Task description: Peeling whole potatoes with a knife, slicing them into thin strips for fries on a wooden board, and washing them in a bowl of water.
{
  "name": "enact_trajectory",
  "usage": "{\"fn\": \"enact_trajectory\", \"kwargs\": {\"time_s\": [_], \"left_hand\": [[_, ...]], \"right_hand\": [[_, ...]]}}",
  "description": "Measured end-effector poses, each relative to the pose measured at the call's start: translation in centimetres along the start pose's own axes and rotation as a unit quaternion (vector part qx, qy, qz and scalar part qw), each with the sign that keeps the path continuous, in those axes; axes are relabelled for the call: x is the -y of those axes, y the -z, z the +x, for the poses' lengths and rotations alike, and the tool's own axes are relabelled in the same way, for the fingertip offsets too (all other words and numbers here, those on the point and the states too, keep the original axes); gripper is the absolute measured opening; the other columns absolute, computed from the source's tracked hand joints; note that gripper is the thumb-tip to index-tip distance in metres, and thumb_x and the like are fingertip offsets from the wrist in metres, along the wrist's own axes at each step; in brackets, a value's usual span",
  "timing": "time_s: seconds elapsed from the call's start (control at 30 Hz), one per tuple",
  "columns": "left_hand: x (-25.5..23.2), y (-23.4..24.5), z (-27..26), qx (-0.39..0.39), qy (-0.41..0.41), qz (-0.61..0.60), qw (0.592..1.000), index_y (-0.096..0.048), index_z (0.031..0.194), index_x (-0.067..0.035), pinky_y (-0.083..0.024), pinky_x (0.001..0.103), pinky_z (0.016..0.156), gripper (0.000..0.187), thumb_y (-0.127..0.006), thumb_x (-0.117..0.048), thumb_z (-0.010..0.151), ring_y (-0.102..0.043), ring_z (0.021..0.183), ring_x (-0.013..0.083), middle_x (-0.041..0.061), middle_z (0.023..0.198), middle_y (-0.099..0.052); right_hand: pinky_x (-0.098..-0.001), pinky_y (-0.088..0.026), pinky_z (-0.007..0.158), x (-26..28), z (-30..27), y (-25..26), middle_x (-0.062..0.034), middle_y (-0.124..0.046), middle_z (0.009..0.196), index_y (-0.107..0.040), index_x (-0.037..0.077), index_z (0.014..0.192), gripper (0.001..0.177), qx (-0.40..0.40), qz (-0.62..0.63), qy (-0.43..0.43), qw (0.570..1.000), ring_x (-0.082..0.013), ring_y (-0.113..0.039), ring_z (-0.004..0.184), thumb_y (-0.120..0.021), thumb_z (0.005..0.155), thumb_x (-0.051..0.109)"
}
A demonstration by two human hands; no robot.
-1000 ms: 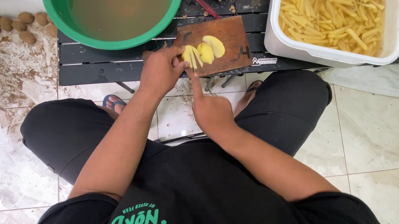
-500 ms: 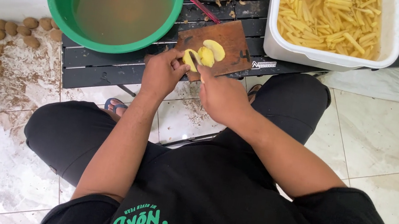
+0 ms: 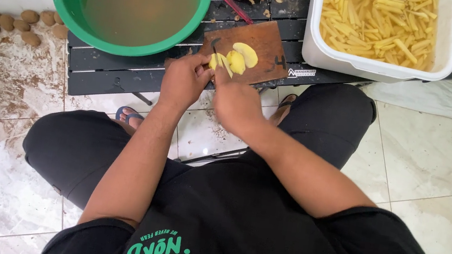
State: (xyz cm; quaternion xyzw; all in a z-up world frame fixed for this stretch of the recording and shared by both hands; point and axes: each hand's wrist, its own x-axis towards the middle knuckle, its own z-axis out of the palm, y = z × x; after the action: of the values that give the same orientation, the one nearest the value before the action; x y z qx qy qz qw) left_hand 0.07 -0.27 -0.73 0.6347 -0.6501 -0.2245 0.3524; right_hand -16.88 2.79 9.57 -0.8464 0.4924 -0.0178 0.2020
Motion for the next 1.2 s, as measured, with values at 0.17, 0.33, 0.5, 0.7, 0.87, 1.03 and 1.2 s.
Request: {"fn": "enact_trajectory", "kwargs": {"time_s": [0.17,0.33,0.5,0.7,0.87,1.03,1.2], "left_hand": [[0.9,-0.5,0.2,0.006,0.013,0.010,1.000,-0.076,0.120,-0.013,-0.058,0.037,0.070,0.030,-0.080,-0.022,0.092,-0.070,0.080,0.0267,0.007,0.080,-0.068],[1.3,-0.7,0.4,0.002,0.012,0.016,1.000,-0.077,0.119,-0.014,-0.059,0.038,0.069,0.030,-0.081,-0.023,0.091,-0.070,0.081,0.0277,0.008,0.080,-0.067],[0.2,-0.2,-0.1,-0.004,0.008,-0.005,1.000,-0.077,0.119,-0.011,-0.059,0.038,0.070,0.028,-0.079,-0.018,0.091,-0.070,0.080,0.0285,0.009,0.079,-0.067],[-0.4,-0.1,-0.3,-0.027,-0.008,-0.002,1.000,-0.078,0.113,-0.010,-0.058,0.040,0.068,0.023,-0.077,-0.015,0.091,-0.071,0.079,0.0313,0.012,0.078,-0.068],[0.3,-0.4,-0.1,-0.034,-0.014,0.005,0.999,-0.079,0.113,-0.012,-0.058,0.042,0.069,0.023,-0.076,-0.016,0.091,-0.070,0.080,0.0332,0.012,0.078,-0.068],[0.2,-0.6,-0.3,-0.030,-0.001,0.022,0.999,-0.079,0.113,-0.016,-0.058,0.044,0.070,0.023,-0.076,-0.021,0.091,-0.070,0.081,0.0330,0.011,0.079,-0.068],[1.4,-1.4,0.1,-0.035,-0.007,0.023,0.999,-0.080,0.114,-0.017,-0.059,0.041,0.072,0.023,-0.075,-0.021,0.092,-0.070,0.083,0.0328,0.011,0.080,-0.069]], "right_hand": [[-0.0423,-0.055,0.055,-1.8,-2.5,-5.4,-0.0148,-0.067,0.060,-0.038,-0.012,0.148,0.061,-0.101,-0.088,0.073,0.988,-0.0315,-0.070,0.055,-0.057,0.094,0.008],[-0.0358,-0.054,0.053,-3.3,-5.6,-5.4,-0.0117,-0.064,0.054,-0.037,-0.011,0.152,0.069,-0.064,-0.146,0.095,0.983,-0.0266,-0.067,0.049,-0.062,0.091,0.009],[-0.0542,-0.055,0.064,-3.6,-5.6,-0.8,-0.0222,-0.071,0.069,-0.044,0.009,0.150,0.053,-0.012,-0.020,0.030,0.999,-0.0451,-0.073,0.069,-0.045,0.099,0.026],[-0.0546,-0.056,0.073,-3.0,-1.3,0.5,-0.0222,-0.074,0.092,-0.049,0.014,0.147,0.050,-0.013,0.026,0.032,0.999,-0.0451,-0.074,0.087,-0.042,0.099,0.029],[-0.0567,-0.057,0.074,-2.8,2.1,-0.3,-0.0215,-0.073,0.089,-0.051,0.013,0.140,0.046,-0.008,-0.015,0.009,1.000,-0.0460,-0.074,0.087,-0.043,0.098,0.031],[-0.0579,-0.058,0.078,-1.4,2.2,-0.2,-0.0222,-0.074,0.091,-0.048,0.010,0.138,0.046,0.021,-0.011,-0.014,1.000,-0.0456,-0.074,0.091,-0.046,0.097,0.031],[-0.0633,-0.055,0.079,0.6,-1.0,-0.6,-0.0322,-0.072,0.089,-0.036,-0.008,0.148,0.055,0.013,0.003,0.004,1.000,-0.0502,-0.073,0.089,-0.045,0.098,0.015]]}}
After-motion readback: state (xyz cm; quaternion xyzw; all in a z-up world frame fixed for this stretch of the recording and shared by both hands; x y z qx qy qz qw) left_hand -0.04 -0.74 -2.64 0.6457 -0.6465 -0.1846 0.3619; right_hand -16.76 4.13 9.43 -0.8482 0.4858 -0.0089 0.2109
